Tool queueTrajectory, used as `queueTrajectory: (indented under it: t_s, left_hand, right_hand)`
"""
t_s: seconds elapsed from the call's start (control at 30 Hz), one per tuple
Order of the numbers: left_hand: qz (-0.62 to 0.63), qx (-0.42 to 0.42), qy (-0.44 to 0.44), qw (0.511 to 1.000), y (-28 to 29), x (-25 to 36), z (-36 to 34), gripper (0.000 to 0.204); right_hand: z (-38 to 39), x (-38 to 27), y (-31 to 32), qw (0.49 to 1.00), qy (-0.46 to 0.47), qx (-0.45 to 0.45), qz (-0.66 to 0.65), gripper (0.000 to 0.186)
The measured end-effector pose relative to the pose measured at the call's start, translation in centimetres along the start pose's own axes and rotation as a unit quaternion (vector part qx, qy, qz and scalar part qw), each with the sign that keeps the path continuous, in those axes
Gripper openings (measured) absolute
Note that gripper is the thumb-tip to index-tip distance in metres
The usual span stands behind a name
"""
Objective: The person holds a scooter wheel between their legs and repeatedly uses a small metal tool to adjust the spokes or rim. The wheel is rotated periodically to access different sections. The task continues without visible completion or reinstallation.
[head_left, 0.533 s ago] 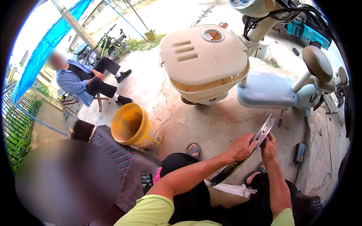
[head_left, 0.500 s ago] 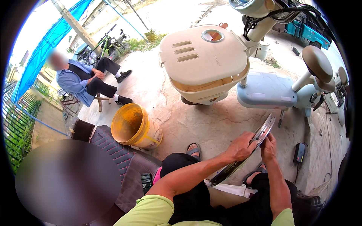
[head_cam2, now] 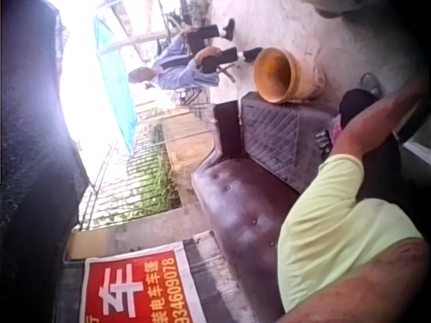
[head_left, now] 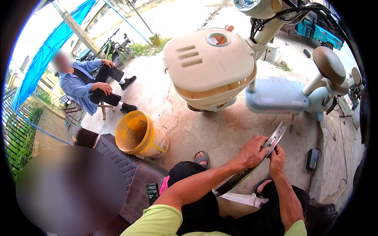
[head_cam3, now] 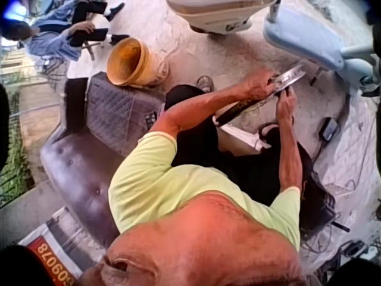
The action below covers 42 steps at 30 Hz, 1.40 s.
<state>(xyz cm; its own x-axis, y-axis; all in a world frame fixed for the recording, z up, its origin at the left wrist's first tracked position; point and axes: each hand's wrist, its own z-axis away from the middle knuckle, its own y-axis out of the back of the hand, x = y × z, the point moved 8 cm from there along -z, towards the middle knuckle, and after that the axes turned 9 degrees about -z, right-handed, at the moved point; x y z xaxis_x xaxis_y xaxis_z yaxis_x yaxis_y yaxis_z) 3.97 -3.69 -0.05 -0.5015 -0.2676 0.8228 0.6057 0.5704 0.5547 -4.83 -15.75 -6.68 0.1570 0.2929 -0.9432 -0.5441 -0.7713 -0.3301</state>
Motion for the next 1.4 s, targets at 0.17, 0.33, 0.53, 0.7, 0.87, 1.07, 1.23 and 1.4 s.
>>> queueTrajectory:
  t_s: [0.17, 0.33, 0.53, 0.7, 0.87, 1.07, 1.23, 1.4]
  left_hand:
    - [0.01, 0.001, 0.001, 1.0, 0.0, -0.1, 0.2, 0.038]
    - [0.009, 0.0, 0.004, 1.0, 0.1, -0.5, 0.3, 0.038]
    - [0.028, 0.003, 0.008, 1.0, 0.6, -0.4, 0.3, 0.039]
    - [0.018, 0.007, -0.005, 1.0, 1.2, -0.4, 0.4, 0.038]
    - [0.005, -0.002, -0.004, 1.0, 1.0, -0.2, 0.4, 0.038]
    - [0.005, 0.007, 0.003, 1.0, 1.1, -0.7, 0.6, 0.037]
    - [-0.007, 0.031, -0.01, 0.999, 1.2, -1.0, 0.8, 0.04]
    - [0.002, 0.013, 0.013, 1.0, 1.1, -0.6, 0.8, 0.041]
  right_hand:
    - [1.1, -0.4, -0.9, 0.999, -0.003, -0.023, 0.037, 0.015]
    - [1.5, 0.5, -1.2, 0.999, -0.005, -0.04, 0.03, 0.015]
    - [1.7, 1.3, -1.5, 0.999, -0.025, -0.046, 0.01, 0.017]
    - [0.9, 0.2, -1.4, 0.994, -0.002, -0.064, 0.092, 0.018]
    - [-2.1, 0.1, 2.8, 0.994, 0.017, 0.019, 0.105, 0.016]
    - [-2.9, 1.7, 2.8, 0.996, -0.002, -0.033, 0.077, 0.017]
    - [-2.8, 2.0, 1.9, 0.998, 0.008, -0.032, 0.054, 0.018]
    - [-3.0, 3.4, 2.9, 0.997, -0.01, -0.058, 0.047, 0.019]
